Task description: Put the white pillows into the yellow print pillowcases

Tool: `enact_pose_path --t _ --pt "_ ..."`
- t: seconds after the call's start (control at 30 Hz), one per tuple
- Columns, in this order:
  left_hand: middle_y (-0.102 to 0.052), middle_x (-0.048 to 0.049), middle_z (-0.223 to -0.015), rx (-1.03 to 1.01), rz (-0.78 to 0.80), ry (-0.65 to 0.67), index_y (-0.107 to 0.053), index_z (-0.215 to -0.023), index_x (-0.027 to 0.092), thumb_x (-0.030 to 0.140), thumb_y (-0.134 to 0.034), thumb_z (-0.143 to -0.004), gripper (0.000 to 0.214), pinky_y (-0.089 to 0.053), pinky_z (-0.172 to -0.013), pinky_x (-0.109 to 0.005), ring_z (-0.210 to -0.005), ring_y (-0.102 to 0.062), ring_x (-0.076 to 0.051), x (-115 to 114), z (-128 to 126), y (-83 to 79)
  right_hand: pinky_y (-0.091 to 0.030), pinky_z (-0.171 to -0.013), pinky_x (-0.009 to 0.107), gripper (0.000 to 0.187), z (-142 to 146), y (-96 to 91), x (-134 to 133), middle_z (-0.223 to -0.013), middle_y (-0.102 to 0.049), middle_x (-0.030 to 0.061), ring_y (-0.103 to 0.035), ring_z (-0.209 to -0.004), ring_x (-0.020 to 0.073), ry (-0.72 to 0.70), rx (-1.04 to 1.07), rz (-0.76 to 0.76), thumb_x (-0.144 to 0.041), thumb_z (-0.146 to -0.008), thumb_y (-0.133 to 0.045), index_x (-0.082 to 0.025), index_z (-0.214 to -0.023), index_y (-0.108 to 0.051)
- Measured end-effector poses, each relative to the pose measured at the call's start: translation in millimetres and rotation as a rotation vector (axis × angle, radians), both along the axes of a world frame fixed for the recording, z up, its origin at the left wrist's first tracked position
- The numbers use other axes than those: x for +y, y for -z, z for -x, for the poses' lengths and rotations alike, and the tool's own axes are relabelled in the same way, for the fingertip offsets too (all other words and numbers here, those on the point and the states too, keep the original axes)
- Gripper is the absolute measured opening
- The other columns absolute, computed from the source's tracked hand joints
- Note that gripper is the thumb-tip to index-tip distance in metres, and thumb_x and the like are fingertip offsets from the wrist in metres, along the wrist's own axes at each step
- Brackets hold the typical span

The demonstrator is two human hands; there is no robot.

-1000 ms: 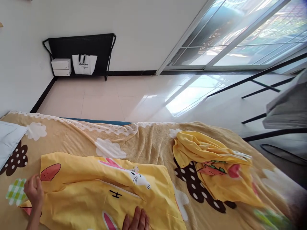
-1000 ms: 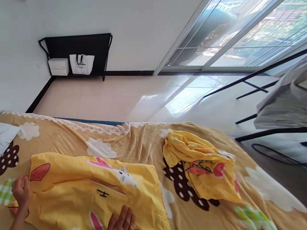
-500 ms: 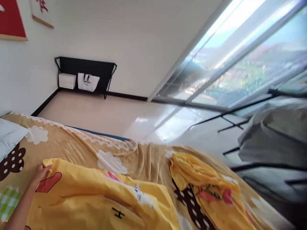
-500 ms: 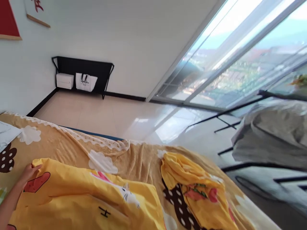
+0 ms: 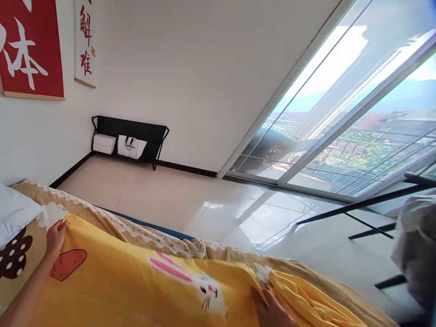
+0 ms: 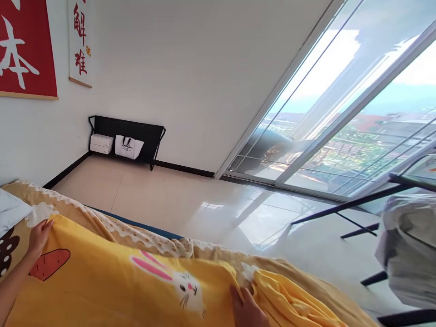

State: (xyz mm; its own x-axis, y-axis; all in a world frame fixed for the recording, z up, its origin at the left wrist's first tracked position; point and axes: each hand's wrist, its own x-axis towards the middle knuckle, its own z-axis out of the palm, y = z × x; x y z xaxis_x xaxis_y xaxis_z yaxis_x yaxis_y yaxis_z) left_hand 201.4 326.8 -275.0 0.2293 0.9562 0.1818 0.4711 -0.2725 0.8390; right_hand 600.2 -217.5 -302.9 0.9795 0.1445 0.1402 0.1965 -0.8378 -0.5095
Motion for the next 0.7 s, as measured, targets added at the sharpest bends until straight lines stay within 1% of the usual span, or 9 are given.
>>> enact_pose_path --t 0.1,0.17,0.23,0.3,0.4,0.47,0.53,0.6,0.7 --pt "-0.071 -0.0166 -0.105 0.167 -0.091 -0.232 -0.065 -0.11 0.016 0.047 -0.037 -0.092 0.046 -0.045 -0.085 -0.042 -0.1 -0.063 -0.03 3.2 -32.7 5.7 -0.048 -0.088 0.054 0.059 -24.2 20.6 44.3 -0.107 -0.071 0.0179 -0.066 -0.1 0.0365 -0.04 -0.062 0.042 -0.058 -0.087 -0.027 -0.021 -0.115 -0.063" --pt "-0.055 -0.0241 -0.139 0.238 -0.242 -0.276 -0.045 -0.142 0.013 0.044 -0.033 -0.095 0.057 -0.04 -0.099 -0.053 -0.128 -0.051 -0.034 -3.4 -46.4 29.2 -0.04 -0.1 0.059 0.066 -20.4 55.0 62.0 -0.13 -0.062 0.0196 -0.058 -0.119 0.0375 -0.044 -0.104 0.06 -0.06 -0.088 -0.025 -0.019 -0.131 -0.053" --pt "-0.046 -0.0216 -0.15 0.351 -0.414 -0.076 -0.035 -0.15 0.014 0.042 -0.031 -0.097 0.061 -0.034 -0.109 -0.051 -0.14 -0.041 -0.03 -8.5 -48.3 55.0 -0.033 -0.107 0.06 0.071 -9.6 89.2 68.6 -0.144 -0.051 0.0186 -0.048 -0.131 0.037 -0.052 -0.132 0.088 -0.06 -0.088 -0.024 -0.018 -0.142 -0.043" --pt "-0.047 -0.0168 -0.151 0.51 -0.508 0.165 -0.041 -0.148 0.017 0.04 -0.029 -0.097 0.058 -0.03 -0.113 -0.048 -0.143 -0.038 -0.026 -4.5 -44.4 69.0 -0.03 -0.109 0.057 0.073 -2.4 110.0 69.9 -0.148 -0.047 0.0182 -0.043 -0.135 0.0357 -0.059 -0.155 0.113 -0.058 -0.089 -0.023 -0.016 -0.148 -0.035" --pt "-0.041 -0.013 -0.156 0.699 -0.548 0.224 -0.041 -0.148 0.018 0.043 -0.026 -0.099 0.058 -0.023 -0.117 -0.053 -0.148 -0.03 -0.025 17.5 -47.7 66.5 -0.031 -0.108 0.054 0.071 -5.0 117.0 72.2 -0.147 -0.047 0.0179 -0.044 -0.133 0.0338 -0.049 -0.182 0.13 -0.056 -0.092 -0.02 -0.016 -0.149 -0.032" --pt "-0.036 -0.012 -0.16 0.782 -0.503 0.239 -0.039 -0.15 0.019 0.043 -0.023 -0.1 0.058 -0.021 -0.117 -0.055 -0.15 -0.027 -0.024 29.1 -56.5 63.3 -0.031 -0.107 0.055 0.069 -7.7 115.4 73.3 -0.147 -0.048 0.0172 -0.044 -0.132 0.0335 -0.046 -0.195 0.152 -0.056 -0.093 -0.019 -0.017 -0.149 -0.033" --pt "-0.032 -0.012 -0.161 0.84 -0.416 0.248 -0.037 -0.152 0.02 0.042 -0.021 -0.1 0.058 -0.02 -0.117 -0.059 -0.151 -0.025 -0.024 26.5 -58.6 66.8 -0.03 -0.108 0.054 0.069 -6.1 114.3 71.8 -0.148 -0.048 0.0166 -0.045 -0.132 0.0331 -0.065 -0.203 0.173 -0.055 -0.093 -0.019 -0.016 -0.149 -0.035" --pt "-0.031 -0.013 -0.161 0.884 -0.328 0.253 -0.036 -0.152 0.019 0.04 -0.021 -0.1 0.058 -0.021 -0.116 -0.062 -0.15 -0.025 -0.026 6.0 -42.2 75.3 -0.03 -0.109 0.054 0.072 -2.3 113.7 68.8 -0.149 -0.047 0.0168 -0.045 -0.132 0.0329 -0.077 -0.2 0.182 -0.055 -0.093 -0.017 -0.014 -0.148 -0.037" --pt "-0.04 -0.0114 -0.157 0.921 -0.275 0.273 -0.045 -0.148 0.02 0.037 -0.026 -0.096 0.058 -0.034 -0.113 -0.056 -0.147 -0.033 -0.027 -49.2 25.9 86.8 -0.029 -0.111 0.056 0.076 -2.9 105.7 65.9 -0.153 -0.043 0.0175 -0.041 -0.137 0.0336 -0.067 -0.11 0.178 -0.052 -0.089 -0.016 -0.009 -0.145 -0.043"
